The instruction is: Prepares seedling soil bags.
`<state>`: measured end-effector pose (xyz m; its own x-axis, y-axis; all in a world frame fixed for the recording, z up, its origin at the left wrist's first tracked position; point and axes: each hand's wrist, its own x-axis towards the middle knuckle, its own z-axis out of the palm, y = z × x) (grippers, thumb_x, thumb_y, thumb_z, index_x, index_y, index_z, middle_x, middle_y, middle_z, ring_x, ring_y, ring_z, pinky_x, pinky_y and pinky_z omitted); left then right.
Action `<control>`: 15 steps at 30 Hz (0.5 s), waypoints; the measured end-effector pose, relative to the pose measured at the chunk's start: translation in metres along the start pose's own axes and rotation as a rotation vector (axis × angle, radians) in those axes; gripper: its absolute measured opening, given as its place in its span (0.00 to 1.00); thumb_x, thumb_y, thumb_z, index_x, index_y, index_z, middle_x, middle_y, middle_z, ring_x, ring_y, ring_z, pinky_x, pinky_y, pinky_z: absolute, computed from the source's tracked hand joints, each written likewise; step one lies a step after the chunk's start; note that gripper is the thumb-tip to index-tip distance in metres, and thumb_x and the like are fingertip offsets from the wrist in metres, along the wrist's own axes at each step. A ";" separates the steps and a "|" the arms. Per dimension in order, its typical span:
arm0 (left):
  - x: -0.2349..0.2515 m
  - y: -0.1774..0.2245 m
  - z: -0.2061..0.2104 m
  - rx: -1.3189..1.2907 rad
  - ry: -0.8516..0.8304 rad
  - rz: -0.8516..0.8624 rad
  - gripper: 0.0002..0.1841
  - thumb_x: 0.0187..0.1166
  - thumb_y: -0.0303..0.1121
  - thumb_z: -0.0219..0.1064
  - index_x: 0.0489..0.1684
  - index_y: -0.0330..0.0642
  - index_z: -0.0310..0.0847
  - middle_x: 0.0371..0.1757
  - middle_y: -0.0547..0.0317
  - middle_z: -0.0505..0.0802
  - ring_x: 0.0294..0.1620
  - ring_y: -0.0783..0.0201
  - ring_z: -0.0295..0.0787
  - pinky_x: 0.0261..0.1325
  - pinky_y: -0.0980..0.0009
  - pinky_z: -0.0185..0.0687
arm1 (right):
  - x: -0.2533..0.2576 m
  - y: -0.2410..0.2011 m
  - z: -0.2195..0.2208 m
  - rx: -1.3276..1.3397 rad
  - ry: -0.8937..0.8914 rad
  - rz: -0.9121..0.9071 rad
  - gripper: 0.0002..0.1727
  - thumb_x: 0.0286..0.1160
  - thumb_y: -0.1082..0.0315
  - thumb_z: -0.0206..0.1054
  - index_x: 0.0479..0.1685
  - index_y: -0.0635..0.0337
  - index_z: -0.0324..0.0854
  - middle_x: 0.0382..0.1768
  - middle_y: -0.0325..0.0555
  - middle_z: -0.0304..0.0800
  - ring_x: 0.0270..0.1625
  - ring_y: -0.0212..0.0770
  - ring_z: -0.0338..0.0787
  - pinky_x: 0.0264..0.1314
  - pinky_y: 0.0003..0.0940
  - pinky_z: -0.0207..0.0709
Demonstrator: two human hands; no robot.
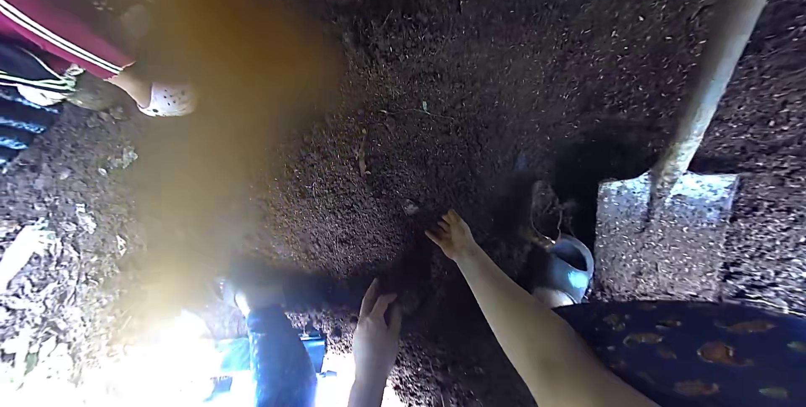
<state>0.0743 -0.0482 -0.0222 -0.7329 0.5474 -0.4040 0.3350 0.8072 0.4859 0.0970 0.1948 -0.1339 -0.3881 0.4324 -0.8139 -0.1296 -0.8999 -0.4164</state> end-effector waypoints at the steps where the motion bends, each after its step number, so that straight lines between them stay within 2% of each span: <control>1: 0.002 -0.002 0.001 0.031 -0.019 0.009 0.14 0.85 0.38 0.64 0.60 0.48 0.91 0.88 0.55 0.74 0.77 0.51 0.83 0.68 0.47 0.85 | 0.006 0.001 0.007 0.053 -0.009 0.013 0.36 0.95 0.46 0.44 0.93 0.59 0.46 0.91 0.62 0.50 0.87 0.59 0.66 0.79 0.54 0.73; 3: 0.005 -0.007 0.003 0.039 -0.053 0.023 0.14 0.84 0.40 0.64 0.59 0.50 0.90 0.89 0.58 0.74 0.75 0.53 0.85 0.64 0.48 0.87 | 0.018 0.004 0.020 0.170 -0.069 0.033 0.40 0.93 0.40 0.42 0.94 0.53 0.41 0.92 0.61 0.47 0.88 0.62 0.62 0.78 0.61 0.72; 4: 0.005 -0.011 0.005 0.018 -0.048 0.044 0.14 0.82 0.38 0.65 0.61 0.51 0.90 0.88 0.58 0.75 0.74 0.54 0.86 0.64 0.49 0.87 | 0.023 0.005 0.028 0.228 -0.132 0.044 0.42 0.90 0.34 0.40 0.95 0.48 0.40 0.91 0.59 0.50 0.88 0.62 0.63 0.78 0.64 0.72; 6: 0.007 -0.018 0.005 -0.090 -0.061 0.105 0.19 0.78 0.29 0.66 0.66 0.49 0.88 0.87 0.52 0.76 0.79 0.55 0.82 0.73 0.53 0.83 | 0.036 -0.001 0.050 0.314 -0.263 0.048 0.48 0.78 0.20 0.34 0.93 0.37 0.49 0.87 0.55 0.63 0.85 0.63 0.69 0.74 0.72 0.71; 8: 0.010 -0.020 0.000 -0.169 -0.101 0.160 0.26 0.72 0.21 0.66 0.73 0.45 0.84 0.87 0.50 0.75 0.79 0.57 0.82 0.72 0.59 0.84 | 0.055 -0.017 0.081 0.317 -0.354 -0.010 0.53 0.67 0.13 0.28 0.87 0.33 0.58 0.78 0.52 0.76 0.76 0.60 0.79 0.65 0.72 0.78; 9: 0.011 -0.020 -0.003 -0.194 -0.138 0.165 0.29 0.71 0.20 0.66 0.77 0.42 0.80 0.88 0.50 0.74 0.77 0.59 0.83 0.69 0.62 0.86 | 0.069 -0.025 0.094 0.331 -0.391 -0.037 0.53 0.64 0.11 0.29 0.83 0.30 0.63 0.73 0.48 0.81 0.71 0.56 0.83 0.61 0.68 0.81; 11: 0.013 -0.012 -0.009 -0.201 -0.246 0.127 0.34 0.71 0.21 0.67 0.85 0.41 0.72 0.91 0.55 0.70 0.83 0.61 0.77 0.77 0.61 0.80 | 0.093 -0.036 0.114 0.398 -0.473 -0.066 0.50 0.64 0.11 0.34 0.78 0.29 0.70 0.69 0.42 0.85 0.70 0.50 0.84 0.62 0.64 0.81; 13: 0.017 -0.004 -0.013 -0.224 -0.297 0.085 0.37 0.71 0.21 0.68 0.88 0.41 0.67 0.92 0.57 0.68 0.87 0.61 0.71 0.84 0.57 0.73 | 0.105 -0.037 0.114 0.404 -0.541 -0.082 0.47 0.68 0.14 0.36 0.74 0.34 0.74 0.65 0.45 0.87 0.66 0.51 0.86 0.60 0.62 0.82; 15: 0.027 -0.001 -0.019 -0.328 -0.276 0.023 0.39 0.71 0.20 0.67 0.90 0.40 0.64 0.91 0.56 0.69 0.87 0.61 0.72 0.86 0.56 0.71 | 0.103 -0.039 0.103 0.340 -0.618 -0.082 0.47 0.72 0.16 0.34 0.73 0.39 0.74 0.62 0.48 0.88 0.64 0.52 0.87 0.59 0.62 0.83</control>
<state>0.0431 -0.0386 -0.0187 -0.5265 0.6387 -0.5611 0.1101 0.7057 0.6999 -0.0316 0.2681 -0.1598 -0.7984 0.4791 -0.3647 -0.4192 -0.8771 -0.2346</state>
